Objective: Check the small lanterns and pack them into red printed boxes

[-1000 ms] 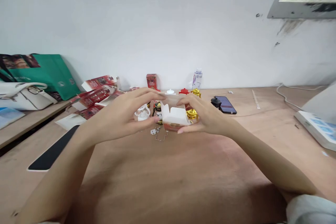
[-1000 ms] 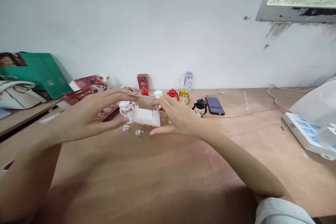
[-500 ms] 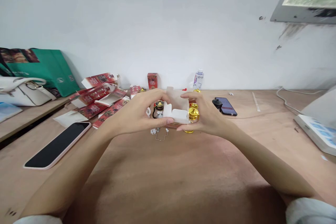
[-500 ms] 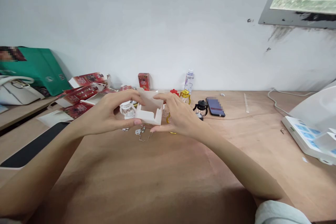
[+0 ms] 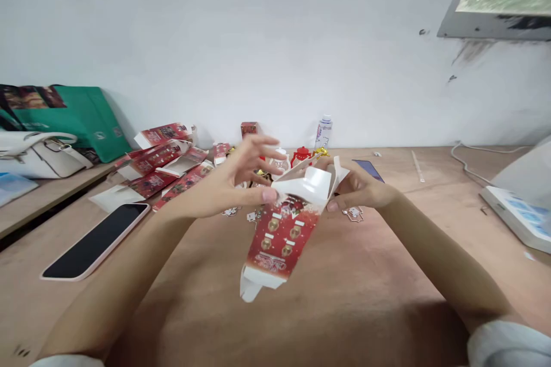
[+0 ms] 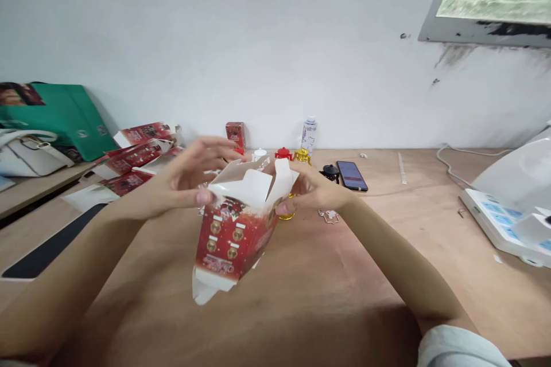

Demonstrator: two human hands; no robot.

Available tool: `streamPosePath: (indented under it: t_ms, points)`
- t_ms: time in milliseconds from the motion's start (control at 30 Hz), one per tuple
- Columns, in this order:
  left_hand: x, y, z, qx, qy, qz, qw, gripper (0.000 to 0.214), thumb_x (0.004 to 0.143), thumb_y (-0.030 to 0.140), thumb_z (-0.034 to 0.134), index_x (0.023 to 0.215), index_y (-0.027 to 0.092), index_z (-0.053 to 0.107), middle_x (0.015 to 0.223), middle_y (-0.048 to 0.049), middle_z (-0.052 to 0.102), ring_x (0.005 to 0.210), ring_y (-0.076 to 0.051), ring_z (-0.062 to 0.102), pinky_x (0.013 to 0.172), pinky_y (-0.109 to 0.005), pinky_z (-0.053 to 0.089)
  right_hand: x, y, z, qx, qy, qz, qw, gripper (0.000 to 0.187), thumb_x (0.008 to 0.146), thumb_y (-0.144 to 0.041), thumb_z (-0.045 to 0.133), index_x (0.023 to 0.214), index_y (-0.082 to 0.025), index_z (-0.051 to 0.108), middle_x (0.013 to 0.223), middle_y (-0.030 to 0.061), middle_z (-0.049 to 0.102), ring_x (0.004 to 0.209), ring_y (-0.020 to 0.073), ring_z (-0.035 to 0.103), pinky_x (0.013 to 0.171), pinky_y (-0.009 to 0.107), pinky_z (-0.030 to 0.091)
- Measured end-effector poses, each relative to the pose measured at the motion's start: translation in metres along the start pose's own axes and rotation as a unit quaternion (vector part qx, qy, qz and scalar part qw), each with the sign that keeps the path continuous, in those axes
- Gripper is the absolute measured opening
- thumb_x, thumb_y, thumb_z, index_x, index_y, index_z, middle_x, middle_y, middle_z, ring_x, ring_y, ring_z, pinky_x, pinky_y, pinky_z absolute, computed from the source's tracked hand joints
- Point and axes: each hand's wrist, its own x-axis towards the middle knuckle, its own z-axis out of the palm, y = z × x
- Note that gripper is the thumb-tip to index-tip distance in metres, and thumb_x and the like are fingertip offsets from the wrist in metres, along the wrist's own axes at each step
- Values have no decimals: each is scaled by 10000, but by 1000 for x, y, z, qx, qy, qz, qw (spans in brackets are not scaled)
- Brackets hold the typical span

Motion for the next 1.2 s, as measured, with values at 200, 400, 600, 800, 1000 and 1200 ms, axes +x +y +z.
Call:
streamPosePath:
  t_ms: [200,400,600,800,1000,1200]
  points:
    - [14,-22,22,-137,-131,-75,979,936,565,607,776,1330,242,379,1239,-119,592,1105,-311,601,814,-381,546,8,-1,5,-9,51,-22,998,389,775,-289,695,1122,-253,522,1198,72,581,1014,204,610,842,389,536]
    - [14,-18,31,-52,32,-28,998,708,613,534,763,1178,209,487,1094,-76,616,998,-258,601,800,-354,509,7,-5,17,-135,231,-117,956,401,853,-270,577,1225,-309,432,1320,73,496,1157,217,543,938,431,498]
    - [10,-13,37,182,176,-13,967,702,586,527,801,1115,224,453,1079,-67,593,959,-264,596,791,-374,481,2,-24,33,-377,250,-142,881,303,854,-315,605,1145,-267,535,1260,100,518,1232,278,487,986,507,454]
    - [7,-15,35,252,126,46,958,869,669,536,748,1315,238,249,1196,-116,535,991,-260,587,753,-361,492,5,-24,30,-281,193,-24,940,309,827,-384,653,1074,-244,530,1017,31,608,857,163,629,756,348,568]
    - [4,-9,19,205,62,87,973,362,916,379,478,1254,266,414,1252,-76,545,1041,-207,592,784,-307,519,4,-24,25,-155,193,21,969,316,750,-348,736,849,-226,462,849,-21,605,752,131,608,684,313,564]
    - [-2,6,11,185,-6,16,983,247,920,379,493,1143,279,464,1169,-46,547,921,-161,624,588,-191,521,5,-26,23,-125,164,62,977,328,711,-326,760,739,-212,454,790,-33,540,722,120,564,664,309,529]
